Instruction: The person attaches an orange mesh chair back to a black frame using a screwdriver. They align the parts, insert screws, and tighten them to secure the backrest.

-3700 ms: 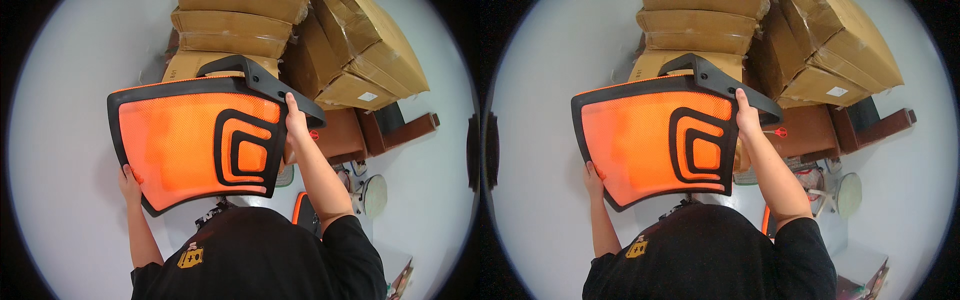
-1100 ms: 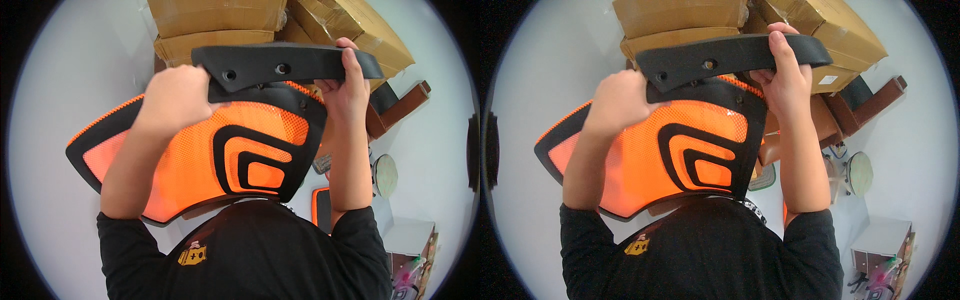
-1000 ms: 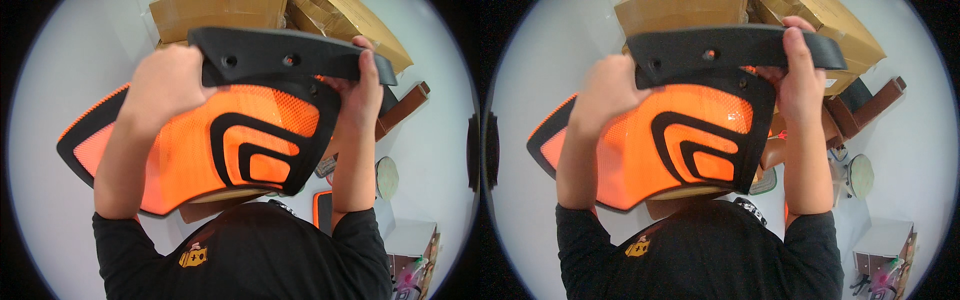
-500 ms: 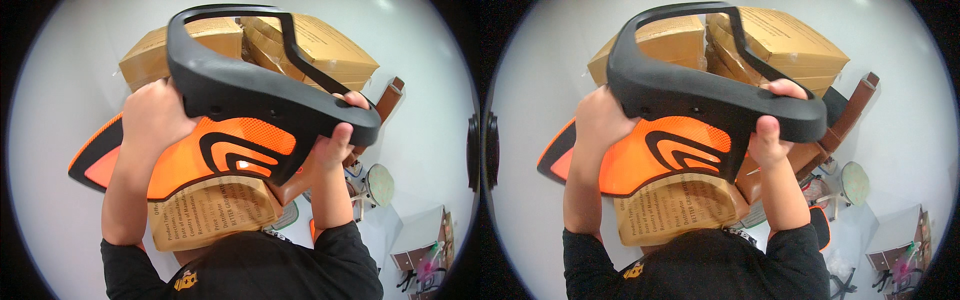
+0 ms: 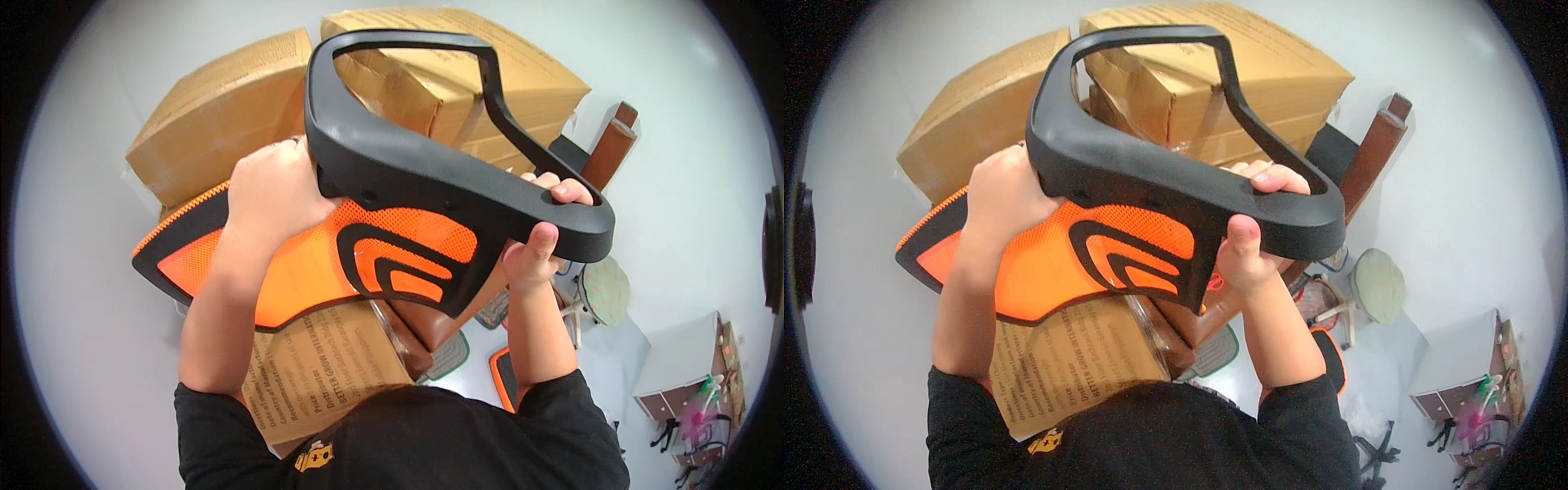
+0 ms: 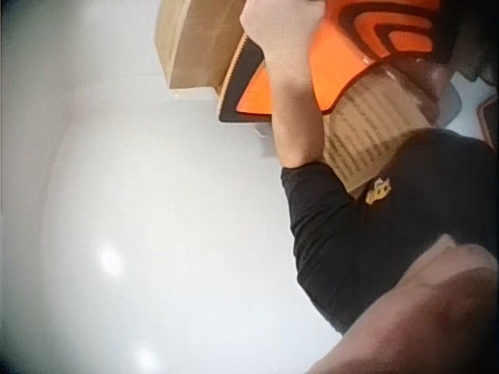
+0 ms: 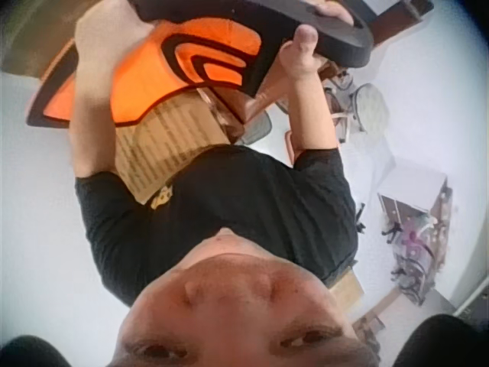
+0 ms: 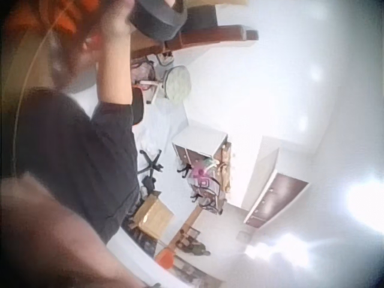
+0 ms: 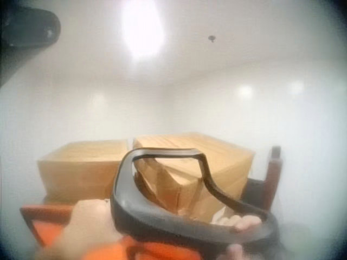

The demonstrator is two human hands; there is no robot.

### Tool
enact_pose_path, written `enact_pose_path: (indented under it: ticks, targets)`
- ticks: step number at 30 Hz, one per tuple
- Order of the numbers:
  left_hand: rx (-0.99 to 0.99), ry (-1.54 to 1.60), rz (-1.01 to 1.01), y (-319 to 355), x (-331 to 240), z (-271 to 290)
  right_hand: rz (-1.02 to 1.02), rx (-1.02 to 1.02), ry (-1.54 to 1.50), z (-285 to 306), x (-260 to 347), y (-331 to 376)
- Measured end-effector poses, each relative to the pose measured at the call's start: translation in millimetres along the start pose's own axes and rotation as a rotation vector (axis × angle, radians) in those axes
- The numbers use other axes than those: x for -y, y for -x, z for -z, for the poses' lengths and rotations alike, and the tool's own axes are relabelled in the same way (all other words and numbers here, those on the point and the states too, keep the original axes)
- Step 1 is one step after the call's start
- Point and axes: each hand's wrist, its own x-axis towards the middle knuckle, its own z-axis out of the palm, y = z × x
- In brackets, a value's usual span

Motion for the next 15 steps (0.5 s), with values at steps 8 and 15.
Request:
enact_pose_path:
  ticks: [8,15]
  targets:
    - [0.019,0.066,-0.026,2.3,-0.8,-14.8,0.095,0.003,0.156,10.6,-8.1,4.4]
    - [-0.076,0.185,-0.109,0.7,-2.3,-21.5,0.003,-0.230,0.272,16.2,2.6,36.5]
